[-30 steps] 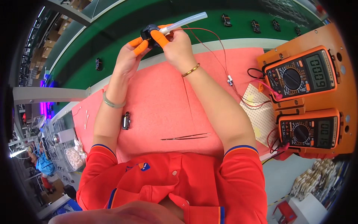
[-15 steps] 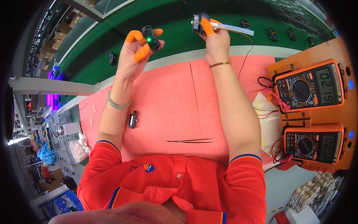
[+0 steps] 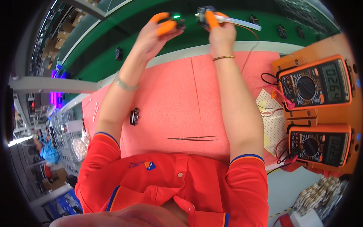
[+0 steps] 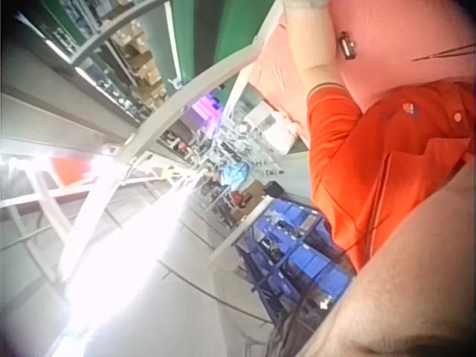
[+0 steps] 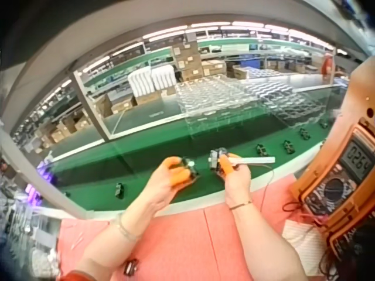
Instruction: The person tests electronic modules by connecting them one by one to a handheld testing fixture wired to multimeters and placing the tested modules onto the conveyor belt.
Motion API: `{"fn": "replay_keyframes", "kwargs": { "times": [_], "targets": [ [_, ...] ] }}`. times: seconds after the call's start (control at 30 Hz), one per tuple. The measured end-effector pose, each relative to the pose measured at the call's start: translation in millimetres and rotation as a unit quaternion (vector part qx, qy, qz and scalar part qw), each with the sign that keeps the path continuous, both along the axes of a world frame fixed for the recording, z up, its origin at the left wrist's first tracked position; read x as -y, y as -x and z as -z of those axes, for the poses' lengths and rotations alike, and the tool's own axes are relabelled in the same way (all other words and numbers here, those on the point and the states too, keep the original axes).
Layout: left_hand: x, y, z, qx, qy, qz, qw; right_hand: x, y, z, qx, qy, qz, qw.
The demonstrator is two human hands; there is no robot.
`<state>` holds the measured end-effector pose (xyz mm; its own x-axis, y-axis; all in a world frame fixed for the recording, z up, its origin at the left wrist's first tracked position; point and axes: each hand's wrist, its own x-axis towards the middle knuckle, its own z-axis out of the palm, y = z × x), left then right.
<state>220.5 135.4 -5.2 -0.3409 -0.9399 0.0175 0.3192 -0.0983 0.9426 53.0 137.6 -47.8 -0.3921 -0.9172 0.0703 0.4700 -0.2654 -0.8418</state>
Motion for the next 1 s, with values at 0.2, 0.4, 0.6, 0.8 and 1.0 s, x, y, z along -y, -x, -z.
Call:
{"fn": "replay_keyframes", "kwargs": {
  "times": [0.2,0.4,0.6,0.8,1.0],
  "targets": [
    [31.3,46.2,26.0,0.501,0.226,-0.091,0.83,1.4,18.1,0.8,0.065,0.009,0.061,0.996],
    [32.5,-1.5,22.5,0.693,0.442,-0.205,0.532,1.9,28.3,6.9,0.023,-0.011,0.09,0.996],
    [-2.7,-169.0,19.2,0.821,0.231,-0.091,0.514,-7.1,-12.5,-9.6,-0.085,-0.048,0.07,0.993],
    [-19.6,-127.0,9.4,0.518,0.142,-0.123,0.835,-18.6,-11.3,-13.6,-0.072,0.01,-0.035,0.997],
    [-22.0,-50.4,-5.9,0.16,0.034,-0.031,0.986,-20.3,-22.7,-7.7,-0.062,0.016,-0.026,0.998]
  ]
}}
